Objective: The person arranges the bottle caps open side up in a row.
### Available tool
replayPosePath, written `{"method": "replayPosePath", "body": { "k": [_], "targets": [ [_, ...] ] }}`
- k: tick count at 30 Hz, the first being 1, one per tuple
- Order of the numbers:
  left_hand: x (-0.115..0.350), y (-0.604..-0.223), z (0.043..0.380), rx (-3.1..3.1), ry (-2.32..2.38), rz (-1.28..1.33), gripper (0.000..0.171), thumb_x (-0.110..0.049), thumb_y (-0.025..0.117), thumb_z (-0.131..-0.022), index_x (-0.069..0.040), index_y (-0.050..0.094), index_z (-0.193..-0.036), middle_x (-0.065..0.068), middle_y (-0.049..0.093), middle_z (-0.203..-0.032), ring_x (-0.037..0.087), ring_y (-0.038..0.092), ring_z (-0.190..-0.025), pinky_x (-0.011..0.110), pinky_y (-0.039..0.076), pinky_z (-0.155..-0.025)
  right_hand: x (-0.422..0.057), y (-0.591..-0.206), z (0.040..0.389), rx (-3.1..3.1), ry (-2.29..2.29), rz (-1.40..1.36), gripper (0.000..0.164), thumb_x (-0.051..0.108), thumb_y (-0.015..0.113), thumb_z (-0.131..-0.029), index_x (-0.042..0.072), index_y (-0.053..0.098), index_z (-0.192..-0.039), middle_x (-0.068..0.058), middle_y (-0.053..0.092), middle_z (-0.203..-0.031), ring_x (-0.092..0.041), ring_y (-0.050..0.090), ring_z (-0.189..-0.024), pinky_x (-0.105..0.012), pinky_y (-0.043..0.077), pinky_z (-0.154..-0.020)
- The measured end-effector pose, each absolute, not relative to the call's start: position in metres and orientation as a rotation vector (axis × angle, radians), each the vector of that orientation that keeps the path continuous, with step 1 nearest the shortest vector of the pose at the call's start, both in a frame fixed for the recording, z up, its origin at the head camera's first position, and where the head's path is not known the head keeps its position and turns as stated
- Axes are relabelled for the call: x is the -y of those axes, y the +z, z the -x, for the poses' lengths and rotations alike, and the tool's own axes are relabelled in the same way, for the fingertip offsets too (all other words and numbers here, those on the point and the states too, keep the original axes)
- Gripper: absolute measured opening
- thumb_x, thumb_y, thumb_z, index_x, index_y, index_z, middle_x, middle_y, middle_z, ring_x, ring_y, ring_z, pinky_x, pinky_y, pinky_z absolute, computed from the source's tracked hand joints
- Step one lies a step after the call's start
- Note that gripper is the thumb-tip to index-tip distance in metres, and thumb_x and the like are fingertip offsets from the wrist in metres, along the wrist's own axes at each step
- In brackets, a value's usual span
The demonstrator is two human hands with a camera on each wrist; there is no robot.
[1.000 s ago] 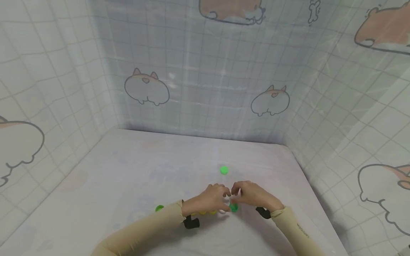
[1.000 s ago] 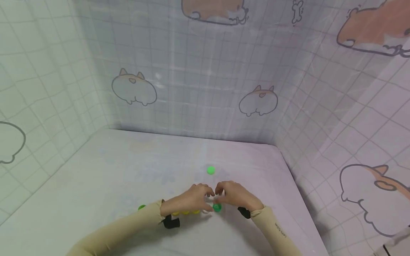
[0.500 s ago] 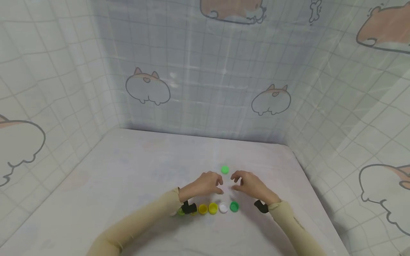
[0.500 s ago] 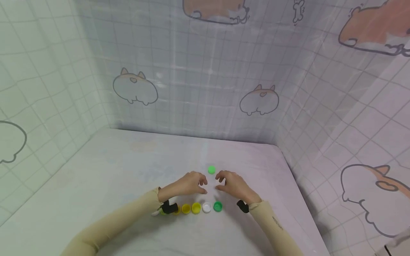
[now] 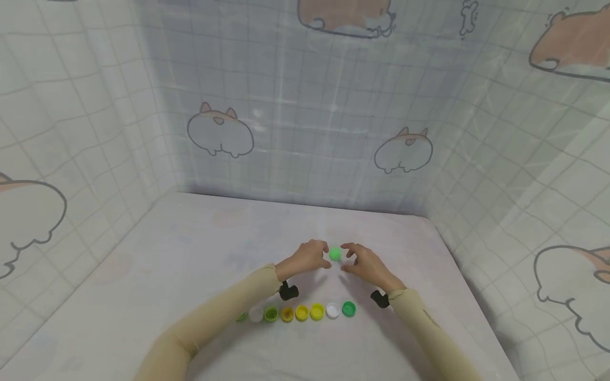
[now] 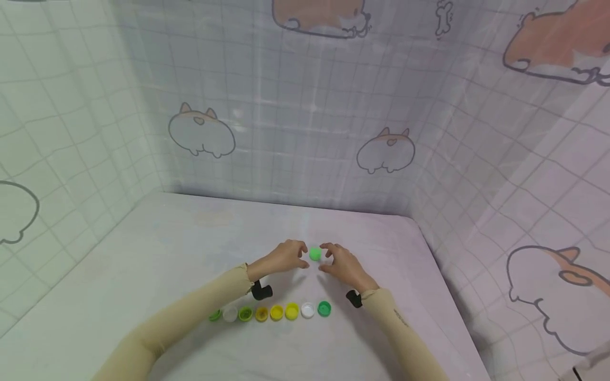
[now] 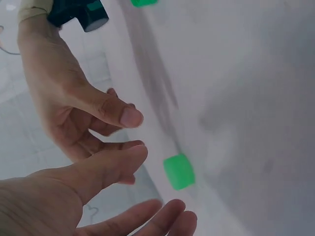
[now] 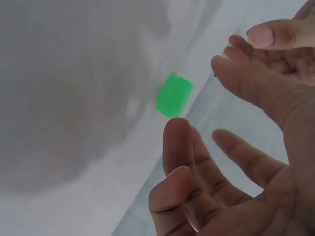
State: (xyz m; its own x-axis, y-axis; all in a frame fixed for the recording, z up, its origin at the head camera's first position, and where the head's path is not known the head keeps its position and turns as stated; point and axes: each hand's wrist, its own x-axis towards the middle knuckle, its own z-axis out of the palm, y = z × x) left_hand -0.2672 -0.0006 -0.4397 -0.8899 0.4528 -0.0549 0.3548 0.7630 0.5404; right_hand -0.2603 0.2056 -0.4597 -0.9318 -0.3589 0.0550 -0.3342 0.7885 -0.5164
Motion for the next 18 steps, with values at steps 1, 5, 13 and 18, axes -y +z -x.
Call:
{"method": "replayPosePath", "body": {
  "k": [1, 5, 13, 18],
  "targets": [
    [0.0, -0.441, 0.269, -2.776, 0.809, -0.625, 0.047, -0.021, 0.077, -0.081, 0.003, 0.061, -0.118, 0.014, 0.068, -0.107, 0.021, 0.063, -0.087, 0.034, 0.052, -0.073, -0.205, -0.461, 0.262, -2.931, -0.827, 0.553, 0.061, 0.021, 0.08, -0.079, 0.013, 0.055, -0.134, -0.009, 0.066, -0.105, -0.014, 0.061, -0.078, -0.029, 0.05, -0.068],
    [-0.003, -0.446, 0.276, -2.784, 0.834, -0.574, 0.053, -0.017, 0.077, -0.082, 0.004, 0.056, -0.126, 0.018, 0.064, -0.119, 0.027, 0.063, -0.101, 0.04, 0.052, -0.084, -0.199, -0.467, 0.269, -2.942, -0.796, 0.478, 0.066, 0.023, 0.081, -0.078, 0.014, 0.052, -0.137, -0.007, 0.066, -0.104, -0.015, 0.061, -0.083, -0.031, 0.051, -0.072],
    [-0.008, -0.459, 0.288, -2.812, 0.782, -0.609, 0.053, -0.014, 0.075, -0.081, 0.007, 0.057, -0.127, 0.019, 0.063, -0.124, 0.029, 0.061, -0.111, 0.043, 0.051, -0.09, -0.192, -0.473, 0.276, -2.902, -0.817, 0.425, 0.055, 0.021, 0.078, -0.08, 0.005, 0.058, -0.129, -0.007, 0.067, -0.099, -0.017, 0.06, -0.087, -0.036, 0.051, -0.079],
    [-0.011, -0.462, 0.292, -2.813, 0.819, -0.621, 0.043, -0.011, 0.074, -0.082, 0.007, 0.062, -0.119, 0.017, 0.065, -0.119, 0.027, 0.063, -0.103, 0.04, 0.052, -0.086, -0.191, -0.479, 0.281, -2.91, -0.841, 0.421, 0.047, 0.02, 0.077, -0.082, 0.003, 0.062, -0.123, -0.006, 0.067, -0.097, -0.015, 0.06, -0.083, -0.034, 0.051, -0.076]
  ]
}}
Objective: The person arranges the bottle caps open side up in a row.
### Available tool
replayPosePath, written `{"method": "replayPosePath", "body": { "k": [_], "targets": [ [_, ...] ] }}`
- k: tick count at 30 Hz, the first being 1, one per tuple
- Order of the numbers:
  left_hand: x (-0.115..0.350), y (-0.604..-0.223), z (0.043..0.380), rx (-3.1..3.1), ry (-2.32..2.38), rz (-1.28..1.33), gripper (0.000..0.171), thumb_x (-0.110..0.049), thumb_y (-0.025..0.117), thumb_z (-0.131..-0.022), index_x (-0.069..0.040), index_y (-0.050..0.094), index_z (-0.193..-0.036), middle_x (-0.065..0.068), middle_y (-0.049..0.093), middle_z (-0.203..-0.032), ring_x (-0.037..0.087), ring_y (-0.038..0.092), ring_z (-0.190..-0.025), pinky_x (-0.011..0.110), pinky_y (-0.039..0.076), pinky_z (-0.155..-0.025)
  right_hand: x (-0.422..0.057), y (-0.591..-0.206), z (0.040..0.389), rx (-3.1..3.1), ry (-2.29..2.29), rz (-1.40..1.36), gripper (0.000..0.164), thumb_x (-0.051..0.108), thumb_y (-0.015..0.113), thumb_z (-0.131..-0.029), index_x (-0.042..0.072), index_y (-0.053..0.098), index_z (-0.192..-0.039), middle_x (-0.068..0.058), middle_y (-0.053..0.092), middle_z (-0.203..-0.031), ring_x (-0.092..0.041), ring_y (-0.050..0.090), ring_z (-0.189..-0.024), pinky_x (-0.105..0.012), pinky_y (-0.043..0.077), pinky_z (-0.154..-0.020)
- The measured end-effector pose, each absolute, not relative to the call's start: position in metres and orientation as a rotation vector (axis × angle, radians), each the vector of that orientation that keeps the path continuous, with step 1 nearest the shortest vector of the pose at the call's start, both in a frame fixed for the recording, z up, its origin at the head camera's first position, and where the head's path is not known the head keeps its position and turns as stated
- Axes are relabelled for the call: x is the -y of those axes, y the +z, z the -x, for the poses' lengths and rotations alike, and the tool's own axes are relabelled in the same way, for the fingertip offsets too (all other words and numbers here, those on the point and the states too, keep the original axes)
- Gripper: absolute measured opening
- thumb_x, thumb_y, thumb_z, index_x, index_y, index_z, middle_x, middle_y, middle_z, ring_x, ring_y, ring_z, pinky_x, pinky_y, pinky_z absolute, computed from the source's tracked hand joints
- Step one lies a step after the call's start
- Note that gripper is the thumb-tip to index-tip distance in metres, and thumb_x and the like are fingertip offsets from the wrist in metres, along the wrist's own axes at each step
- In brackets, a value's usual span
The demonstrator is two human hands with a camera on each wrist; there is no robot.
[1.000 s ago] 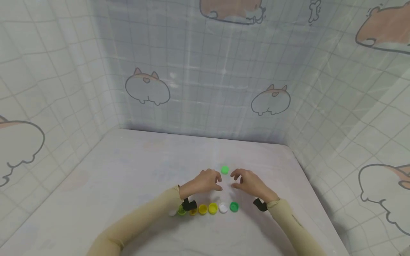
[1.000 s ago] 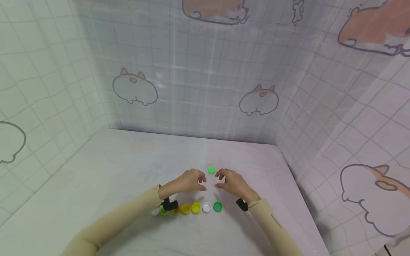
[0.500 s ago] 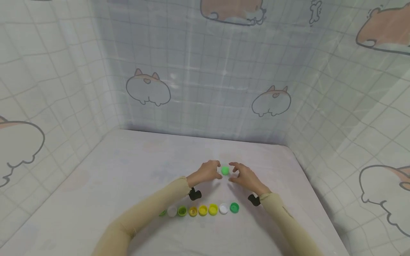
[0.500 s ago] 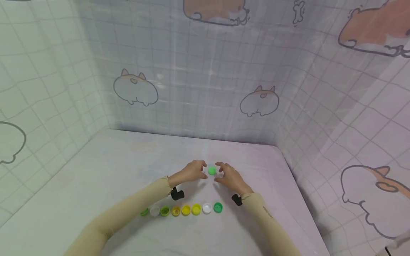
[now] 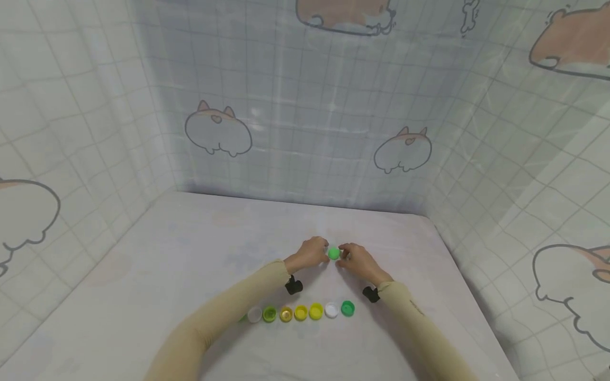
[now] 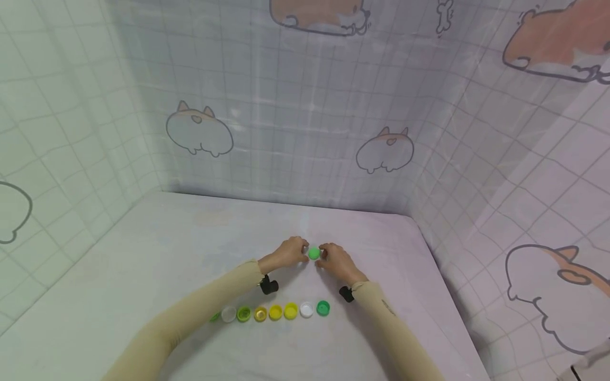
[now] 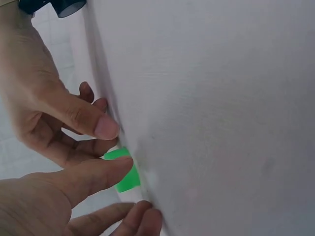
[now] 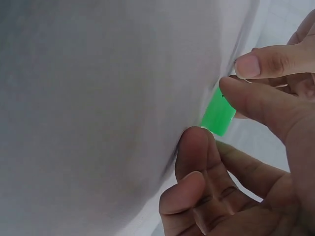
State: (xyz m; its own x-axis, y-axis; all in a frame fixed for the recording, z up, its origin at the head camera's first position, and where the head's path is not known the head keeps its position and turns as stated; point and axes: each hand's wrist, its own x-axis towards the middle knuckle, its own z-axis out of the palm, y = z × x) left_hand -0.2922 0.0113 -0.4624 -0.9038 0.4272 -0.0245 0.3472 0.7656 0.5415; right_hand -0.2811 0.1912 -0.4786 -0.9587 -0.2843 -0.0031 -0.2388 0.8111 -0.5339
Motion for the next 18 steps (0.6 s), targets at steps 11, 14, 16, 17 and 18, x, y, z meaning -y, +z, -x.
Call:
{"method": "replayPosePath", "body": {
  "k": [11, 14, 16, 17, 18],
  "targets": [
    [-0.0119, -0.4682, 0.2957, -2.804, 0.875, -0.647, 0.019, -0.012, 0.076, -0.082, -0.001, 0.074, -0.096, 0.008, 0.073, -0.098, 0.008, 0.058, -0.063, 0.029, 0.05, -0.068, -0.1872, -0.4794, 0.2845, -2.901, -0.901, 0.448, 0.028, 0.014, 0.075, -0.083, 0.005, 0.069, -0.109, -0.002, 0.069, -0.09, -0.01, 0.059, -0.075, -0.027, 0.05, -0.068],
    [-0.0112, -0.4677, 0.2956, -2.81, 0.868, -0.659, 0.018, -0.013, 0.077, -0.081, -0.001, 0.075, -0.095, 0.007, 0.073, -0.095, 0.009, 0.059, -0.064, 0.029, 0.05, -0.068, -0.1863, -0.4796, 0.2847, -2.911, -0.889, 0.454, 0.026, 0.014, 0.075, -0.083, 0.005, 0.07, -0.108, -0.003, 0.069, -0.091, -0.01, 0.06, -0.077, -0.026, 0.05, -0.068],
    [-0.0106, -0.4669, 0.2956, -2.814, 0.871, -0.667, 0.018, -0.013, 0.078, -0.08, -0.002, 0.075, -0.093, 0.007, 0.073, -0.093, 0.009, 0.058, -0.066, 0.031, 0.05, -0.071, -0.1857, -0.4796, 0.2846, -2.913, -0.886, 0.457, 0.026, 0.013, 0.075, -0.084, 0.005, 0.07, -0.107, -0.003, 0.069, -0.091, -0.011, 0.06, -0.077, -0.027, 0.05, -0.068],
    [-0.0103, -0.4666, 0.2957, -2.813, 0.871, -0.669, 0.018, -0.013, 0.079, -0.079, -0.002, 0.075, -0.093, 0.007, 0.074, -0.093, 0.009, 0.059, -0.066, 0.032, 0.05, -0.072, -0.1853, -0.4797, 0.2844, -2.915, -0.885, 0.462, 0.026, 0.013, 0.075, -0.083, 0.005, 0.07, -0.107, -0.003, 0.069, -0.091, -0.011, 0.06, -0.078, -0.027, 0.05, -0.068],
    [-0.01, -0.4664, 0.2957, -2.81, 0.872, -0.672, 0.018, -0.013, 0.079, -0.079, -0.002, 0.075, -0.093, 0.007, 0.074, -0.092, 0.01, 0.059, -0.066, 0.033, 0.05, -0.073, -0.185, -0.4797, 0.2843, -2.914, -0.885, 0.461, 0.025, 0.012, 0.075, -0.083, 0.005, 0.07, -0.107, -0.003, 0.069, -0.091, -0.011, 0.06, -0.078, -0.027, 0.05, -0.068]
  ]
}}
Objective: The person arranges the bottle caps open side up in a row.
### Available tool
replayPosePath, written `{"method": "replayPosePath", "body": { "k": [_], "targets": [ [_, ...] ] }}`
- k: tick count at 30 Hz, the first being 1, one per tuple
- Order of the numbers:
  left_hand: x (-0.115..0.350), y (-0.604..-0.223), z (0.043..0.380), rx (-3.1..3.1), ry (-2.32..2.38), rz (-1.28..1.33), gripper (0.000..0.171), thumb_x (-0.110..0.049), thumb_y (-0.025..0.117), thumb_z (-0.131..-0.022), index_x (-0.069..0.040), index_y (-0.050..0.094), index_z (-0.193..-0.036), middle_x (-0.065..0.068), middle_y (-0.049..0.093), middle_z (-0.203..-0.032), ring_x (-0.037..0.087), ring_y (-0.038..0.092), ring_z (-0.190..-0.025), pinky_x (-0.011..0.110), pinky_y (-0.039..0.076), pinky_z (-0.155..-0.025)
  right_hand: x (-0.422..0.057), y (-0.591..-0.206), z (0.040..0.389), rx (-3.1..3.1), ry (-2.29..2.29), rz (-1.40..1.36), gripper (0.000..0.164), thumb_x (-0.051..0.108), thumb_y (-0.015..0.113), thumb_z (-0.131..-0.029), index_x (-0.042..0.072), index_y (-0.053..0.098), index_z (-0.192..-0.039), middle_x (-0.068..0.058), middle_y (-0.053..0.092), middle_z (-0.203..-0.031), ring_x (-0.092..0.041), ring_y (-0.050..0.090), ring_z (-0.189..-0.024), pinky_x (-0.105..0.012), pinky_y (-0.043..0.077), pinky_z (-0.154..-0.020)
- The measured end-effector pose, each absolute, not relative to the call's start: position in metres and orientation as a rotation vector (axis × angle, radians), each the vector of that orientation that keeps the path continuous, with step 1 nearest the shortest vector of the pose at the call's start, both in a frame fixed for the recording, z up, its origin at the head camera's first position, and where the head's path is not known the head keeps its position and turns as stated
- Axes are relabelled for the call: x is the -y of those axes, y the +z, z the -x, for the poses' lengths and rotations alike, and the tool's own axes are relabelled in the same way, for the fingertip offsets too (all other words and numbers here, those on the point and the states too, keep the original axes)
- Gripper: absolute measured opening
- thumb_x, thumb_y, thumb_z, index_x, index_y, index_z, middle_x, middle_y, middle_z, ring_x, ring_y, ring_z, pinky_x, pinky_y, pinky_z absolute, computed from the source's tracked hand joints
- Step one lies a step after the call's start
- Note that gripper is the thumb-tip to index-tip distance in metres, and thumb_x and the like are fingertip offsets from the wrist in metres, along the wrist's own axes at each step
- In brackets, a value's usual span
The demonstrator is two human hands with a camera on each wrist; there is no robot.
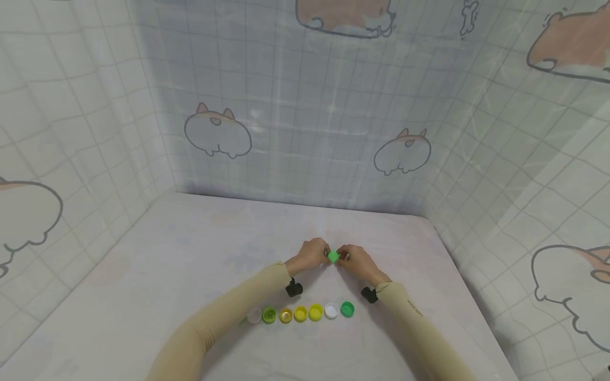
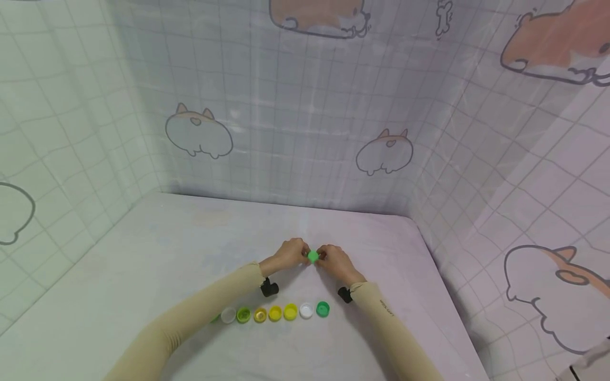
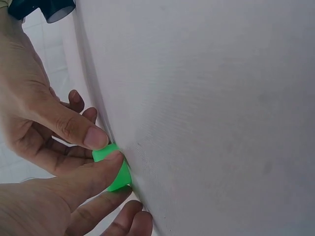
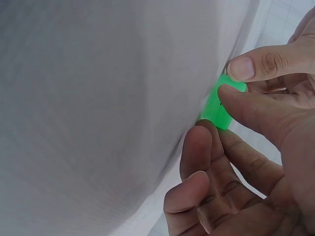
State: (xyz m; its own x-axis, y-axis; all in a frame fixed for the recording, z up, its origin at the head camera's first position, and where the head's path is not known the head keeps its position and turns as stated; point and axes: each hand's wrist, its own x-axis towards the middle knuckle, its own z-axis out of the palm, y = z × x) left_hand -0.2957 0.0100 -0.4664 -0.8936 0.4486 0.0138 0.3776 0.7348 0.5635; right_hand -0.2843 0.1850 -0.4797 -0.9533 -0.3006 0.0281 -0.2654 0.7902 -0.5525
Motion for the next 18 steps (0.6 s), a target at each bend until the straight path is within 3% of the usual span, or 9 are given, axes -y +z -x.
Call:
{"method": "replayPosePath", "body": {
  "k": [10, 18],
  "targets": [
    [-0.0072, -0.4707, 0.2973, -2.687, 1.016, -0.662, 0.017, -0.004, 0.078, -0.078, 0.002, 0.073, -0.092, 0.01, 0.072, -0.09, 0.01, 0.057, -0.068, 0.02, 0.047, -0.06, -0.1825, -0.481, 0.2818, -2.913, -0.894, 0.471, 0.025, 0.011, 0.074, -0.084, 0.005, 0.069, -0.108, -0.003, 0.07, -0.09, -0.013, 0.062, -0.08, -0.03, 0.052, -0.071],
    [-0.0031, -0.4693, 0.297, -2.642, 1.04, -0.729, 0.019, -0.002, 0.077, -0.078, 0.003, 0.072, -0.096, 0.013, 0.073, -0.094, 0.015, 0.064, -0.078, 0.021, 0.052, -0.065, -0.1807, -0.4779, 0.2765, -2.934, -0.888, 0.525, 0.024, 0.01, 0.074, -0.083, 0.004, 0.069, -0.106, -0.005, 0.07, -0.091, -0.013, 0.063, -0.081, -0.029, 0.052, -0.071]
  ]
}}
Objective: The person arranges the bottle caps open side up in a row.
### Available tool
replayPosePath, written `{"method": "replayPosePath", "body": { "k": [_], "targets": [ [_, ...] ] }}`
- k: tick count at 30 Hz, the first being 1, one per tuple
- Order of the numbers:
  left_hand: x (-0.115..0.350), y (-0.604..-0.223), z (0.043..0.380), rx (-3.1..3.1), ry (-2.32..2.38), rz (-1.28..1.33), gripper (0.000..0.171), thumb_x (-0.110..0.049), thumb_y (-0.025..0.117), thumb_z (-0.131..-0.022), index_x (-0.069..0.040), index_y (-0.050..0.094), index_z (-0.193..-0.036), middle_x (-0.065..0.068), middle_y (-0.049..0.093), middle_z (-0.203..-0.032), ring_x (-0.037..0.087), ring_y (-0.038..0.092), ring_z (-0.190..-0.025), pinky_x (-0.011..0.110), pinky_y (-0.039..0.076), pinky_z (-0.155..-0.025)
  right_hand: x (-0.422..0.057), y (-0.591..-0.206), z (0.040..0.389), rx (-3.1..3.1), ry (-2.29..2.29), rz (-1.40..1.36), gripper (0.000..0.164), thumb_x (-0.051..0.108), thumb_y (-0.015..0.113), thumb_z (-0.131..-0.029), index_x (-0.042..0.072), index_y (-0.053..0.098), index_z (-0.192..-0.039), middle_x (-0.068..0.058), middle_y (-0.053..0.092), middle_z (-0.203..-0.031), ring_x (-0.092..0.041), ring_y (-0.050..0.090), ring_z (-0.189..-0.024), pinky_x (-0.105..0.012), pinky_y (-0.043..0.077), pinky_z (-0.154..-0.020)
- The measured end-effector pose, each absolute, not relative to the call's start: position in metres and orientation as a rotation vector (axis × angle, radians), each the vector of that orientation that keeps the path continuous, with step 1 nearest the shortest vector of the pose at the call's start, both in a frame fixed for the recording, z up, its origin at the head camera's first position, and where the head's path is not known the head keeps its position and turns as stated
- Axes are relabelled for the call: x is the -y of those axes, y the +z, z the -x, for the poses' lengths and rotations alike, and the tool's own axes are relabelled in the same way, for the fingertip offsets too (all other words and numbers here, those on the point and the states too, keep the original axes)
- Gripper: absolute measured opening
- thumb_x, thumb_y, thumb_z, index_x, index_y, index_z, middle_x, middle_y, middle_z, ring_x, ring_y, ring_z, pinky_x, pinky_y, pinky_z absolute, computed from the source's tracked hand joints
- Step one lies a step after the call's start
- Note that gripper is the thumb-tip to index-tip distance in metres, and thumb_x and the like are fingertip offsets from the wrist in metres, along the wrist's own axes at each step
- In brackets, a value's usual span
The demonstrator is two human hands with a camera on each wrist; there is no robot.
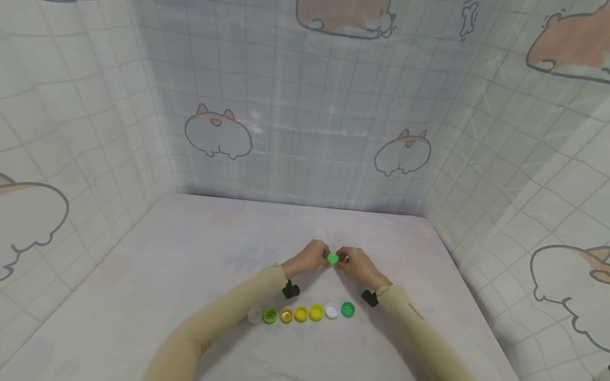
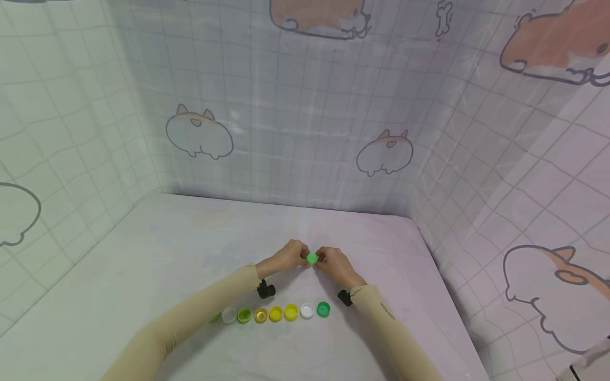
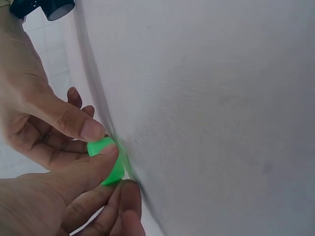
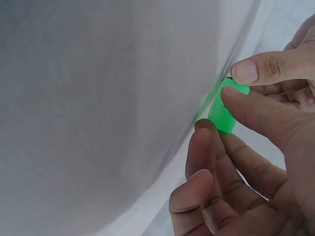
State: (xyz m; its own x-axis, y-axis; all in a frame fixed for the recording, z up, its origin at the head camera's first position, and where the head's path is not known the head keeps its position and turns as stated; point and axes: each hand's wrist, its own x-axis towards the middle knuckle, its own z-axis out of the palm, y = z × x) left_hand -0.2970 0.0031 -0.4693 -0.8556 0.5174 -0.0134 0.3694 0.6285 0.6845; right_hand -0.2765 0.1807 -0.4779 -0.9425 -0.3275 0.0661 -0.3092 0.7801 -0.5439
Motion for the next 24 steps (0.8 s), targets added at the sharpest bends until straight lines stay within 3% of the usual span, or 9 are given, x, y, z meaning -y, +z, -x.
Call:
{"method": "replayPosePath", "body": {
  "k": [10, 17, 24],
  "targets": [
    [0.005, -0.463, 0.291, -2.584, 1.057, -0.826, 0.021, -0.003, 0.076, -0.08, 0.002, 0.073, -0.1, 0.011, 0.075, -0.093, 0.008, 0.062, -0.07, 0.019, 0.048, -0.06, -0.182, -0.469, 0.265, -2.958, -0.876, 0.541, 0.025, 0.017, 0.076, -0.083, 0.007, 0.071, -0.105, 0.0, 0.07, -0.088, -0.008, 0.061, -0.075, -0.025, 0.05, -0.065],
    [0.01, -0.457, 0.279, -2.589, 1.11, -0.848, 0.038, -0.006, 0.076, -0.081, 0.006, 0.066, -0.116, 0.015, 0.073, -0.101, 0.019, 0.071, -0.088, 0.025, 0.056, -0.073, -0.183, -0.461, 0.253, -2.949, -0.904, 0.613, 0.022, 0.015, 0.074, -0.085, 0.009, 0.072, -0.106, -0.001, 0.072, -0.095, -0.008, 0.06, -0.075, -0.022, 0.05, -0.065],
    [0.018, -0.45, 0.266, -2.543, 1.072, -0.904, 0.028, -0.008, 0.078, -0.08, 0.0, 0.073, -0.106, 0.01, 0.074, -0.099, 0.013, 0.071, -0.084, 0.019, 0.053, -0.069, -0.181, -0.454, 0.235, -2.87, -0.95, 0.74, 0.025, 0.014, 0.073, -0.086, 0.009, 0.07, -0.11, 0.0, 0.072, -0.099, -0.009, 0.061, -0.079, -0.021, 0.05, -0.068]
  ]
}}
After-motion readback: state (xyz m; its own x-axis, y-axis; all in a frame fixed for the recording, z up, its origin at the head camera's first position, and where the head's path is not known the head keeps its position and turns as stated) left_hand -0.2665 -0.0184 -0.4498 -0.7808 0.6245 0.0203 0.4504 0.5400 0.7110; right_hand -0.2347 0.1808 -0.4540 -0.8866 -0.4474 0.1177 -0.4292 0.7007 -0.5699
